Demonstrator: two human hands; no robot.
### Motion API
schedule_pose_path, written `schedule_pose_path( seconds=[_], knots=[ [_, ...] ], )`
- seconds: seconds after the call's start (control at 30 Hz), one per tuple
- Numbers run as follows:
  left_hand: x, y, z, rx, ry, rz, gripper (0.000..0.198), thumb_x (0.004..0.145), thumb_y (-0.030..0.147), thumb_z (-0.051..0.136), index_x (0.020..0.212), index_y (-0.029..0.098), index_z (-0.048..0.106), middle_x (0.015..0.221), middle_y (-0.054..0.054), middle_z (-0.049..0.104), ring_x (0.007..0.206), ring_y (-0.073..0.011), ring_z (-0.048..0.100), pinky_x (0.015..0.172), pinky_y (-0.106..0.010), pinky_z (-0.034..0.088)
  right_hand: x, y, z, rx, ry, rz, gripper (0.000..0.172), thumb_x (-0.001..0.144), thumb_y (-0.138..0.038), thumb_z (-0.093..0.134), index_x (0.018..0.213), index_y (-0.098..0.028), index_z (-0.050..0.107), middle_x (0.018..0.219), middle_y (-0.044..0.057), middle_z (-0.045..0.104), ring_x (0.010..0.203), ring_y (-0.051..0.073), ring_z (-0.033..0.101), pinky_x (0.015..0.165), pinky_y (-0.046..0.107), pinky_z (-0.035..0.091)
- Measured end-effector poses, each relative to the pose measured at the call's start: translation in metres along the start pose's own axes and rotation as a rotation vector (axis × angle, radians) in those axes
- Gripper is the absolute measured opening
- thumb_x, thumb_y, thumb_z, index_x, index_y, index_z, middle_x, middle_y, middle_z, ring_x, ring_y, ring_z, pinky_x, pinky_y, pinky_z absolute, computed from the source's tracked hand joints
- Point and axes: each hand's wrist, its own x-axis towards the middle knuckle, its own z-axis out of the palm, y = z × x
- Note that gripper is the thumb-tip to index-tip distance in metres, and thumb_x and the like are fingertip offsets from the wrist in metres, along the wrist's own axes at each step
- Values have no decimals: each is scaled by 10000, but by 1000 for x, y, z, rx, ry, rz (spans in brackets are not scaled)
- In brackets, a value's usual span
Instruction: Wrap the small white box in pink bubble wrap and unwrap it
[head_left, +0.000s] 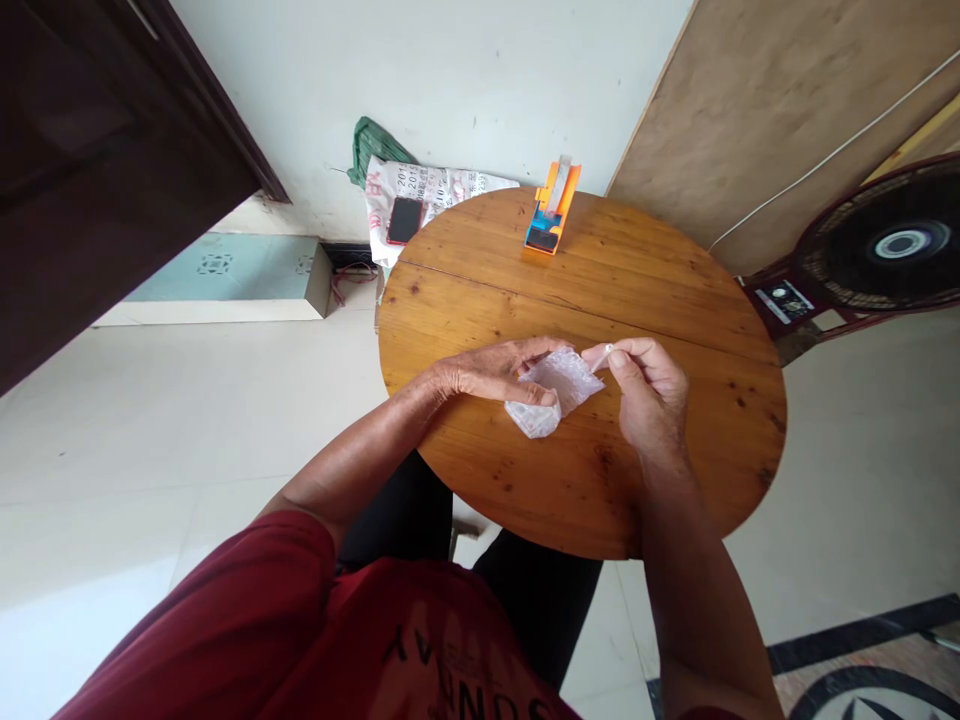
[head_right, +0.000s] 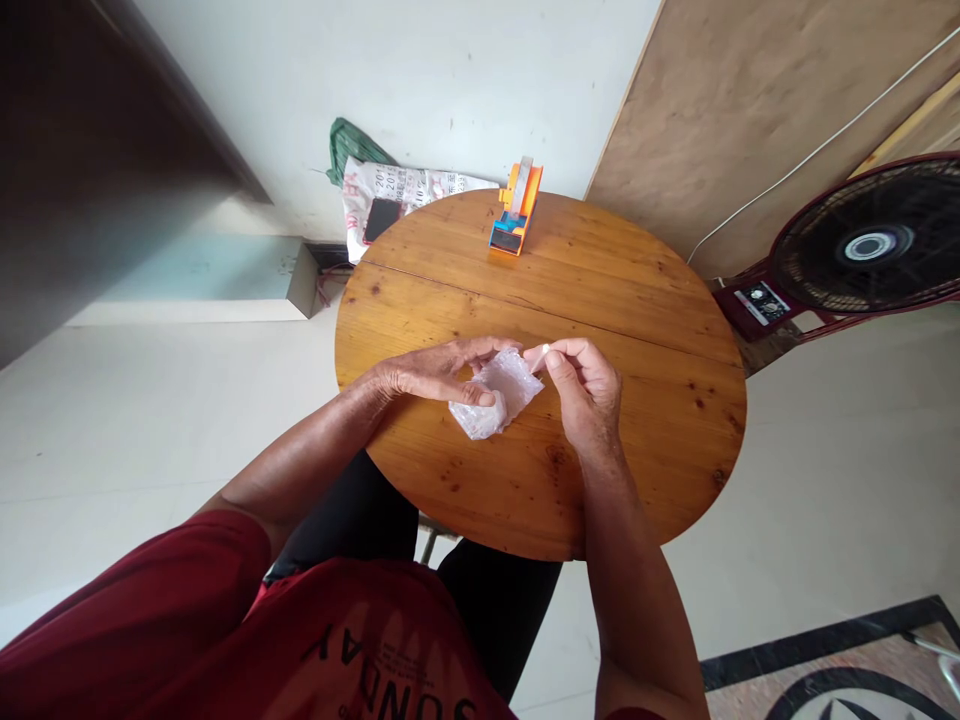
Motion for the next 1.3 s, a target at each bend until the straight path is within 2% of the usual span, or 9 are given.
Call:
schedule_pose_path(
  seconds=[0.13, 0.47, 0.6, 0.73, 0.87, 0.97, 1.13, 1.3],
  knots=[
    [0, -4, 1, -53, -42, -14, 638, 775, 477, 796, 1300, 183, 583, 1177, -98, 688, 1059, -233, 656, 894, -331, 518, 0, 1, 0, 26, 7, 22, 83, 932, -310, 656, 882, -253, 691, 870, 10, 776, 824, 210, 724, 799, 391, 578],
    [-1, 0, 1, -59, -45, -27, 602, 818, 440, 765, 1331, 180, 586, 1253, -105, 679, 1105, -241, 640, 907, -323, 506, 0, 4, 0, 100, 43, 65, 73, 912, -319, 688, 872, -268, 719, 859, 2, 770, 800, 203, 707, 814, 396, 560],
    [-2, 2, 0, -43, -36, -46, 532, 890, 455, 683, 1336, 181, 591, 1260, -97, 682, 1112, -233, 634, 906, -303, 498, 0, 3, 0, 96, 48, 82, 85, 909, -331, 684, 867, -263, 714, 863, 9, 769, 797, 204, 701, 802, 393, 558],
    [-3, 4, -1, 38, 30, -57, 452, 970, 469, 565, 1328, 198, 617, 1237, -70, 688, 1086, -205, 635, 923, -286, 482, 1, 3, 0, 109, 49, 96, 92, 910, -325, 672, 863, -258, 716, 859, 14, 766, 795, 198, 692, 802, 384, 548],
    [-2, 5, 0, -11, 49, -62, 430, 946, 498, 579, 1187, 157, 681, 1094, -65, 711, 949, -185, 652, 810, -255, 490, 2, 3, -1, 180, 63, 99, 78, 901, -312, 678, 857, -256, 710, 862, 19, 766, 804, 198, 691, 806, 384, 542],
    [-1, 5, 0, 9, 53, -54, 367, 925, 448, 612, 1085, 129, 699, 973, -47, 710, 859, -159, 637, 775, -242, 482, 3, 1, -1, 202, 97, 122, 78, 880, -328, 689, 843, -260, 695, 848, 20, 762, 800, 203, 691, 806, 393, 545],
    [0, -2, 1, -44, 36, -78, 316, 875, 356, 670, 1096, 131, 688, 968, -43, 723, 840, -147, 641, 763, -236, 486, 7, -1, -6, 173, 173, 153, 140, 854, -390, 698, 806, -265, 659, 831, 24, 753, 745, 204, 676, 778, 406, 556],
    [1, -7, 3, -71, 8, -107, 285, 853, 343, 675, 1036, 125, 677, 879, -25, 702, 755, -124, 619, 680, -213, 463, 11, 7, -11, 239, 217, 164, 112, 842, -360, 715, 802, -265, 671, 815, 8, 749, 718, 189, 672, 755, 386, 552]
  ],
)
